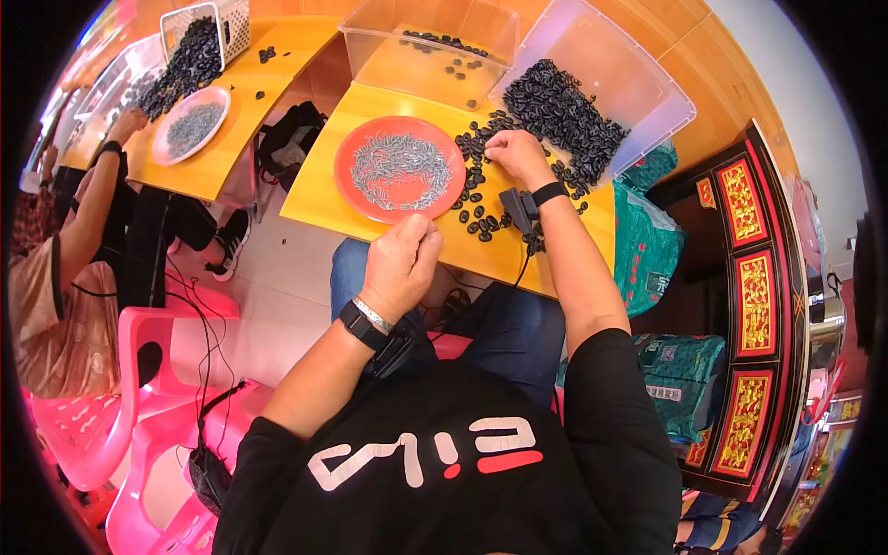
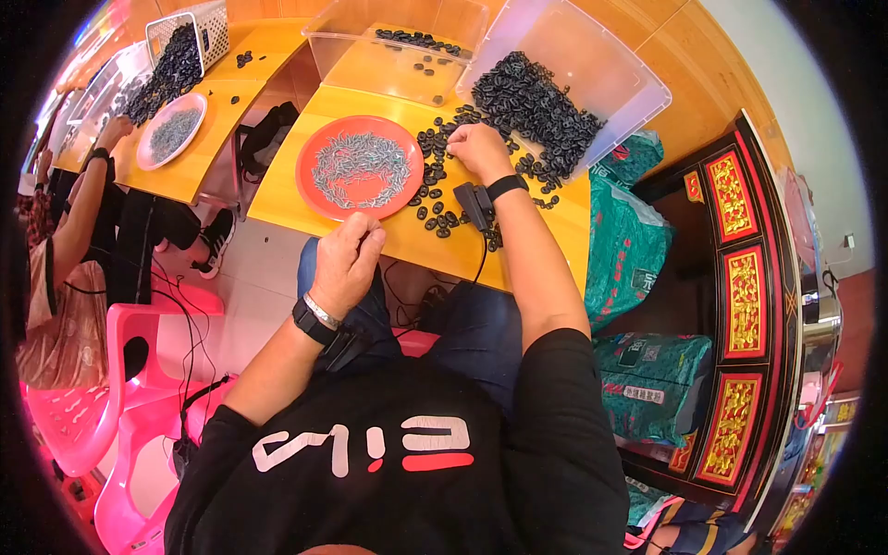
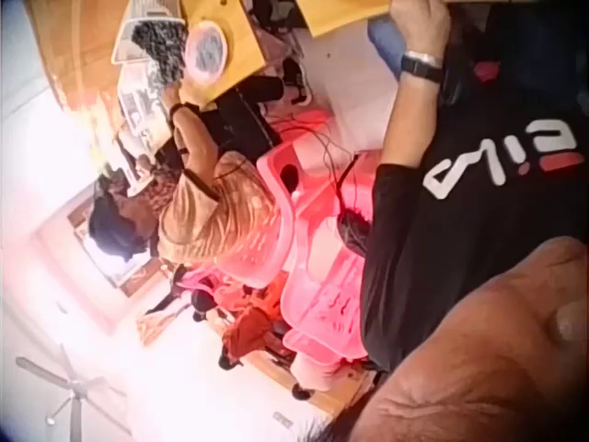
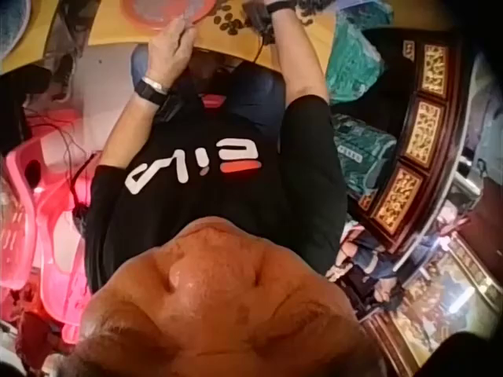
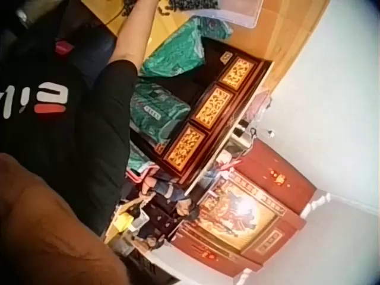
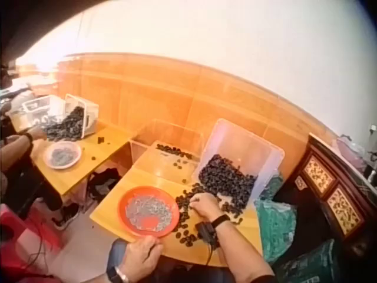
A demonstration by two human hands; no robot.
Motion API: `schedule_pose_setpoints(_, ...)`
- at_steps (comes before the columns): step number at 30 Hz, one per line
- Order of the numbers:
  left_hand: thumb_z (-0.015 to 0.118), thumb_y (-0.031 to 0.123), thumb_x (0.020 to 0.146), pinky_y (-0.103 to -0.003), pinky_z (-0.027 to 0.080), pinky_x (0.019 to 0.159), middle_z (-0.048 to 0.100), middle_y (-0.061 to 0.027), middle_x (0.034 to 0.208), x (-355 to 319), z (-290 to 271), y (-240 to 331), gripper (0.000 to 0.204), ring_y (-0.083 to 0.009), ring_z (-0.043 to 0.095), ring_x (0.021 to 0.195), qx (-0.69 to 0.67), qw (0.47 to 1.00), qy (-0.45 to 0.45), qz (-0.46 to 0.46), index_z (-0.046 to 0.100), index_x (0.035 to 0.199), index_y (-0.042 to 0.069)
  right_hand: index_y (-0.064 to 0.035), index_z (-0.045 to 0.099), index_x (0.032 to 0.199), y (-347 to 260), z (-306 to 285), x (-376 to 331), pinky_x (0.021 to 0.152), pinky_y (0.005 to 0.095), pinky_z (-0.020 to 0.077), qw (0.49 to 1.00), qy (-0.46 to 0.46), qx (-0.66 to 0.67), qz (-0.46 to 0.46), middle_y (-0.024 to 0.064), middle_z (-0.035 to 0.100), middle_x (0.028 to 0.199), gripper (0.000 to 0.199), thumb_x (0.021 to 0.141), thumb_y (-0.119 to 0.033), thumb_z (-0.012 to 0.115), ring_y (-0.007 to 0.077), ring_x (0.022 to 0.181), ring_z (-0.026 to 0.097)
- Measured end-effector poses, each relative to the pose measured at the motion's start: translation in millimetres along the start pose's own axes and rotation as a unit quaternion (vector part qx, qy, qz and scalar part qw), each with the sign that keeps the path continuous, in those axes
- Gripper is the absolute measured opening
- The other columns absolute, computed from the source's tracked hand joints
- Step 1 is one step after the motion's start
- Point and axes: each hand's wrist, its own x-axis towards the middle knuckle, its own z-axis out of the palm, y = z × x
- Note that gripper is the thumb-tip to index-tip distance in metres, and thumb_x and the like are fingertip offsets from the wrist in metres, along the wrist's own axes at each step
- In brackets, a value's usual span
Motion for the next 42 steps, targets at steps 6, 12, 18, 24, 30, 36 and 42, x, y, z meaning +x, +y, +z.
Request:
schedule_pose_setpoints(6, 0.056, 0.008, 0.084, -0.039, 0.046, 0.059, 0.056, -0.0169, 0.073, -1.4, 2.2, -0.8, 0.007, -0.0361, 0.057, 0.068, -0.002, 1.0, -0.008, -0.005, 0.051, 0.082, 0.003, -0.006, 0.067, 0.075, -11.0, 6.6, -3.2, 0.059, 0.03, 0.0467, 0.997, -0.013, -0.075, -0.007, 0.0073, 0.064, 0.066, 0.013, 0.068, -0.015, 0.073, 0.018, 0.062, 0.061)
schedule_pose_setpoints(12, 0.056, 0.005, 0.083, -0.036, 0.043, 0.057, 0.054, -0.0163, 0.068, 0.3, 4.3, -1.1, 0.007, -0.033, 0.055, 0.062, -0.011, 1.0, 0.009, 0.002, 0.052, 0.08, 0.001, -0.0051, 0.064, 0.07, -9.7, 7.3, -5.9, 0.065, 0.0381, 0.0488, 0.976, 0.0, -0.212, -0.042, 0.0141, 0.064, 0.07, 0.007, 0.065, -0.009, 0.066, 0.0302, 0.069, 0.062)
schedule_pose_setpoints(18, 0.056, 0.006, 0.083, -0.035, 0.043, 0.056, 0.053, -0.0166, 0.068, -1.0, 3.5, -3.9, 0.008, -0.0333, 0.055, 0.062, -0.012, 1.0, 0.007, -0.001, 0.051, 0.08, 0.001, 0.0009, 0.067, 0.078, -19.5, -1.2, -22.0, 0.076, 0.0434, 0.0493, 0.968, -0.025, -0.249, -0.003, 0.0238, 0.064, 0.085, 0.015, 0.07, -0.003, 0.055, 0.0384, 0.082, 0.062)
schedule_pose_setpoints(24, 0.055, 0.008, 0.084, -0.038, 0.045, 0.059, 0.057, -0.0177, 0.073, -1.9, 2.9, -10.8, 0.008, -0.0359, 0.057, 0.067, -0.018, 0.998, -0.014, -0.054, 0.051, 0.082, 0.001, 0.0045, 0.064, 0.079, -30.7, -22.7, -43.5, 0.068, 0.0322, 0.052, 0.996, -0.057, 0.042, 0.048, 0.0153, 0.066, 0.076, 0.011, 0.073, -0.004, 0.061, 0.023, 0.069, 0.065)
schedule_pose_setpoints(30, 0.054, 0.008, 0.086, -0.028, 0.043, 0.054, 0.052, -0.0061, 0.065, 0.4, 7.7, -14.9, 0.006, -0.014, 0.052, 0.058, -0.197, 0.96, -0.035, -0.195, 0.053, 0.085, 0.002, -0.0002, 0.062, 0.097, -74.5, -29.8, -75.2, 0.066, 0.0224, 0.0507, 0.879, -0.256, 0.402, 0.003, 0.0033, 0.064, 0.081, 0.015, 0.082, -0.005, 0.062, 0.0092, 0.069, 0.061)
schedule_pose_setpoints(36, 0.05, 0.007, 0.089, -0.022, 0.04, 0.051, 0.047, -0.0004, 0.066, 2.9, 4.2, -10.4, 0.005, -0.0084, 0.046, 0.056, -0.317, 0.914, -0.055, -0.246, 0.051, 0.088, 0.002, 0.0007, 0.061, 0.092, -106.5, -15.8, -94.8, 0.064, 0.0218, 0.0487, 0.844, -0.299, 0.445, 0.003, 0.0043, 0.063, 0.079, 0.012, 0.081, -0.003, 0.062, 0.0093, 0.069, 0.059)
schedule_pose_setpoints(42, 0.047, 0.01, 0.091, -0.021, 0.037, 0.049, 0.046, -0.0006, 0.064, 4.1, -0.3, -13.0, 0.009, -0.0084, 0.044, 0.054, -0.365, 0.887, -0.056, -0.277, 0.048, 0.085, 0.004, 0.0001, 0.062, 0.09, -110.6, -10.3, -99.5, 0.064, 0.0216, 0.0469, 0.84, -0.308, 0.446, -0.03, 0.0032, 0.062, 0.079, 0.009, 0.081, -0.003, 0.061, 0.0081, 0.069, 0.057)
